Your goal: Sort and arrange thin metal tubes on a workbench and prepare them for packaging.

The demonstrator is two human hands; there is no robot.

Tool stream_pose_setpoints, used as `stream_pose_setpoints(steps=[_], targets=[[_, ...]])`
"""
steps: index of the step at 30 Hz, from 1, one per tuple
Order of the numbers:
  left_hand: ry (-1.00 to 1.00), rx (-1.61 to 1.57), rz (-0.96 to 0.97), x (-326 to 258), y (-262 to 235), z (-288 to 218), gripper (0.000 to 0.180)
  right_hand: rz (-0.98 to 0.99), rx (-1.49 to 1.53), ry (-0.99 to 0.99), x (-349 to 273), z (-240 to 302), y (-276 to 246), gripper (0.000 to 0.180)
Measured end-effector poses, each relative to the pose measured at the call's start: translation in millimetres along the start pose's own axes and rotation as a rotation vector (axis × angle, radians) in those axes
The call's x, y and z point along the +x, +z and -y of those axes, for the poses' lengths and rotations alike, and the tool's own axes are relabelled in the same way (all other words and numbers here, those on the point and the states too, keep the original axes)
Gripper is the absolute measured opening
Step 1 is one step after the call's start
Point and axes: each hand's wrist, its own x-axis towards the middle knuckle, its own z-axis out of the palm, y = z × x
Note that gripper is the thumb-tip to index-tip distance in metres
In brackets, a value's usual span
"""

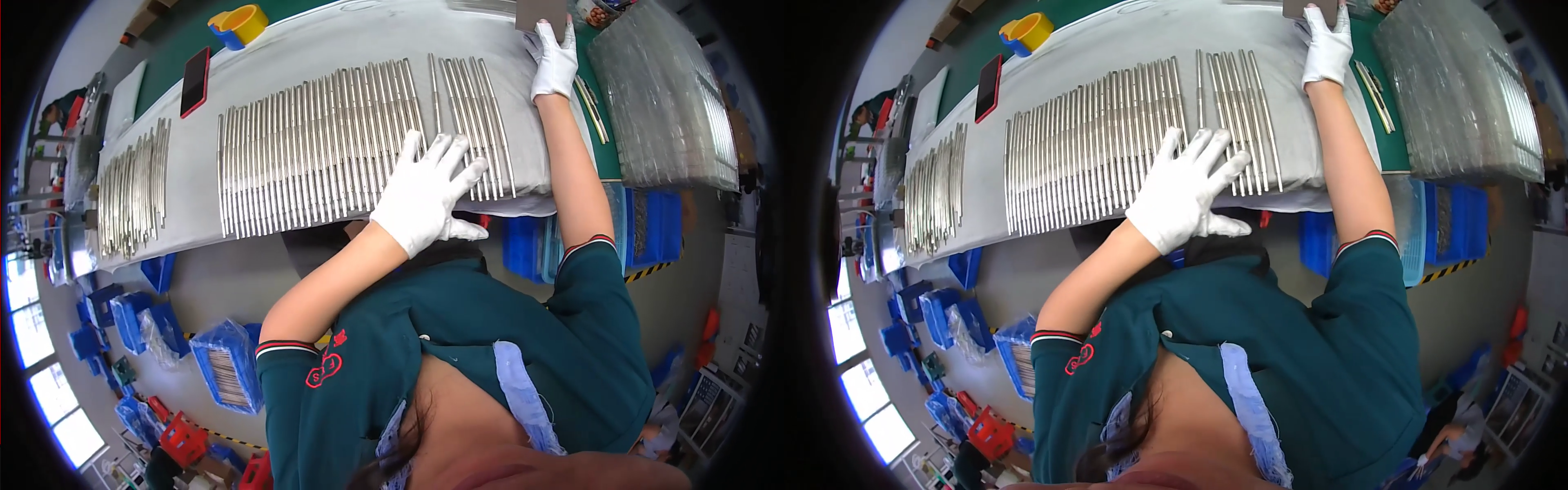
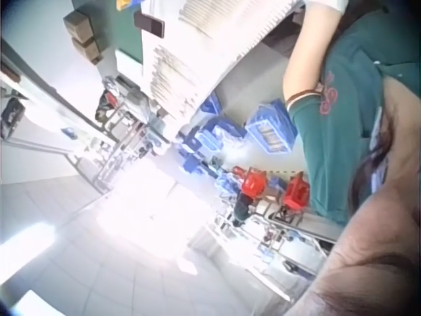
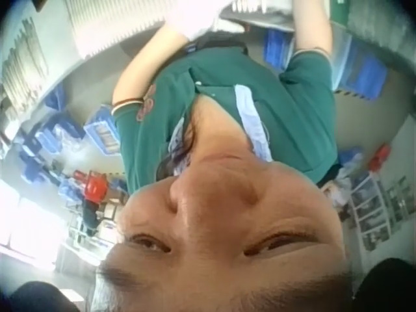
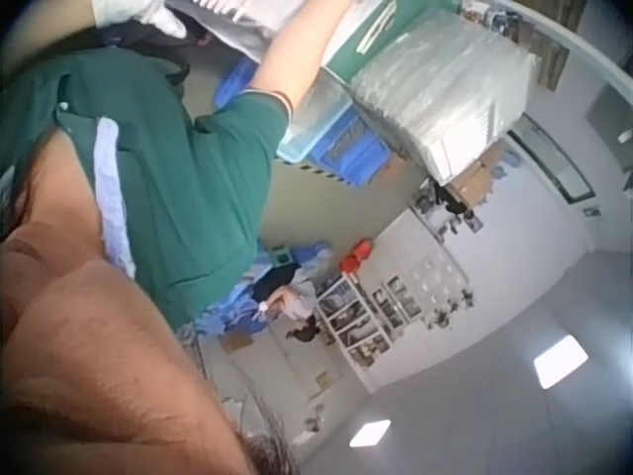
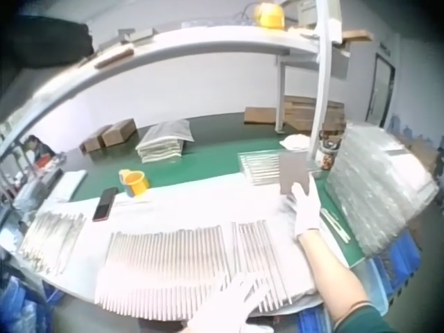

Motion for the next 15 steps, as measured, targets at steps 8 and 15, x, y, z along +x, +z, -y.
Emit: stream_pose_setpoints(steps=[8,15], targets=[[-0.194,0.085,-0.065,-54.3,-14.0,21.9,0.094,0.011,-0.124,-0.046,-8.0,5.0,3.8,0.073],[-0.236,0.117,-0.091,-51.4,-12.2,36.4,0.093,0.012,-0.197,-0.082,-11.8,6.2,7.8,0.070]])
